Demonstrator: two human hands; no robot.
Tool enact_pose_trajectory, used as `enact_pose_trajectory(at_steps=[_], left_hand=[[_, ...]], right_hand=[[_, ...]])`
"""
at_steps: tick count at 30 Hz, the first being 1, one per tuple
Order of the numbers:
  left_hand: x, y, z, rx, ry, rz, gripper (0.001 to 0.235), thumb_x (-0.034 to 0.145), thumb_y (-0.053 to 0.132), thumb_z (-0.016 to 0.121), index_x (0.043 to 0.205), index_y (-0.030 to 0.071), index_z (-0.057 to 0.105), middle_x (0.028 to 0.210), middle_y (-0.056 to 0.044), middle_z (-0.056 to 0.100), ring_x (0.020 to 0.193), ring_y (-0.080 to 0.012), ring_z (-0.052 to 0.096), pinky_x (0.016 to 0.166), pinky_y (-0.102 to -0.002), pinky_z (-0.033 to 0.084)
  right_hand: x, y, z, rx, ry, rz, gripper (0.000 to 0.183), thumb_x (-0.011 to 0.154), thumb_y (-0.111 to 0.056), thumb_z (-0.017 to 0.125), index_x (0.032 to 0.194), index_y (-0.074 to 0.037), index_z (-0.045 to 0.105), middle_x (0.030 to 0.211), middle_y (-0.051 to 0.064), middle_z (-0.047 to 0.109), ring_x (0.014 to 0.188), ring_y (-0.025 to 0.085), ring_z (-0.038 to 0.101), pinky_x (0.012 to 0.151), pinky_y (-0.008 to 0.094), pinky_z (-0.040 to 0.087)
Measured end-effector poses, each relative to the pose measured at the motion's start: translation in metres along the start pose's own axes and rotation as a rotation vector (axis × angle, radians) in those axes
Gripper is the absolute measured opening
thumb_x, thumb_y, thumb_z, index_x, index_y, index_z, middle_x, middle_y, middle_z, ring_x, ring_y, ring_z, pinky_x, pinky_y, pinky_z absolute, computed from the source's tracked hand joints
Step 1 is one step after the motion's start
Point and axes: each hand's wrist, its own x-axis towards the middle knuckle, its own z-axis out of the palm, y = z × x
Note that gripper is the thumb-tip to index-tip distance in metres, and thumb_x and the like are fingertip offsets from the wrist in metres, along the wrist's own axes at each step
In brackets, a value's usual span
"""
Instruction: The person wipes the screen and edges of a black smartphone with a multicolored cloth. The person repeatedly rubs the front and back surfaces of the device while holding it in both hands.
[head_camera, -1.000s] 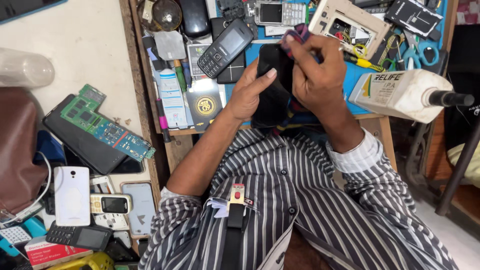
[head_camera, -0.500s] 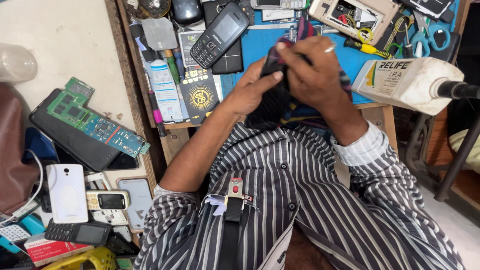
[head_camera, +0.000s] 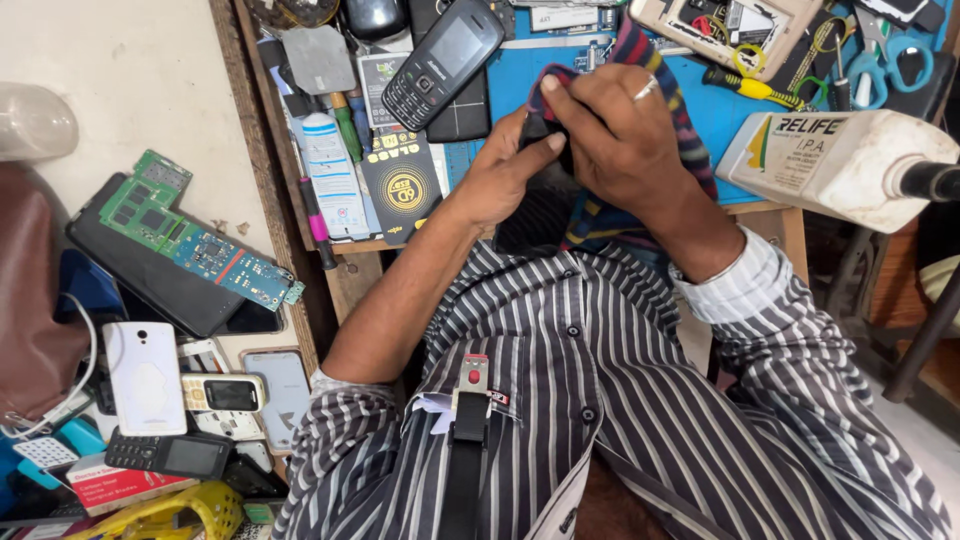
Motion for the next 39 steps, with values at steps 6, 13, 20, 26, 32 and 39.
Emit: enact_pose_trajectory(at_steps=[6,13,20,26,32,39], left_hand=[[-0.004,0.002,-0.004,-0.081,0.047,-0.090,0.027,0.108,0.009,0.059,0.134,0.003,0.058,0.112,0.000,0.066,0.105,-0.0098,0.060,0.098,-0.026,0.050],[0.000,-0.012,-0.005,0.090,0.057,-0.085,0.017,0.110,0.006,0.058,0.124,-0.001,0.065,0.102,0.002,0.064,0.098,-0.0082,0.057,0.088,-0.025,0.047],[-0.002,0.000,-0.003,-0.041,0.029,-0.084,0.025,0.109,0.005,0.057,0.134,0.001,0.061,0.117,-0.002,0.068,0.109,-0.0111,0.061,0.100,-0.028,0.049],[0.000,-0.006,-0.002,0.120,-0.014,-0.047,0.029,0.108,0.005,0.056,0.136,0.000,0.060,0.126,-0.002,0.067,0.120,-0.0093,0.059,0.109,-0.026,0.046],[-0.004,-0.003,-0.001,0.106,-0.049,0.034,0.035,0.106,0.005,0.058,0.141,0.002,0.055,0.128,0.000,0.065,0.124,-0.0084,0.057,0.113,-0.025,0.043],[-0.003,0.005,0.000,0.032,-0.048,-0.015,0.033,0.109,0.009,0.059,0.142,0.003,0.057,0.124,0.001,0.067,0.117,-0.0081,0.058,0.109,-0.026,0.045]], right_hand=[[0.002,0.001,-0.007,-0.048,0.014,0.047,0.045,0.087,0.012,0.073,0.132,0.002,0.070,0.109,0.011,0.058,0.097,0.031,0.062,0.083,0.041,0.049],[-0.003,-0.005,0.003,-0.014,-0.057,-0.013,0.042,0.089,0.002,0.071,0.132,0.003,0.070,0.116,0.011,0.059,0.104,0.031,0.062,0.091,0.043,0.051],[-0.007,-0.007,-0.008,-0.055,0.032,0.125,0.043,0.087,0.011,0.072,0.129,0.000,0.073,0.110,0.011,0.060,0.100,0.031,0.062,0.086,0.042,0.049],[-0.001,-0.009,-0.002,0.004,0.025,0.071,0.044,0.087,0.006,0.073,0.131,0.001,0.070,0.112,0.012,0.060,0.103,0.031,0.061,0.090,0.043,0.051],[-0.002,-0.011,0.000,0.023,0.041,0.093,0.045,0.087,0.010,0.073,0.131,-0.001,0.072,0.110,0.011,0.060,0.101,0.031,0.061,0.086,0.041,0.051],[-0.007,-0.010,-0.004,0.033,0.058,0.189,0.046,0.084,0.017,0.069,0.125,-0.003,0.074,0.108,0.010,0.062,0.100,0.031,0.062,0.086,0.042,0.049]])
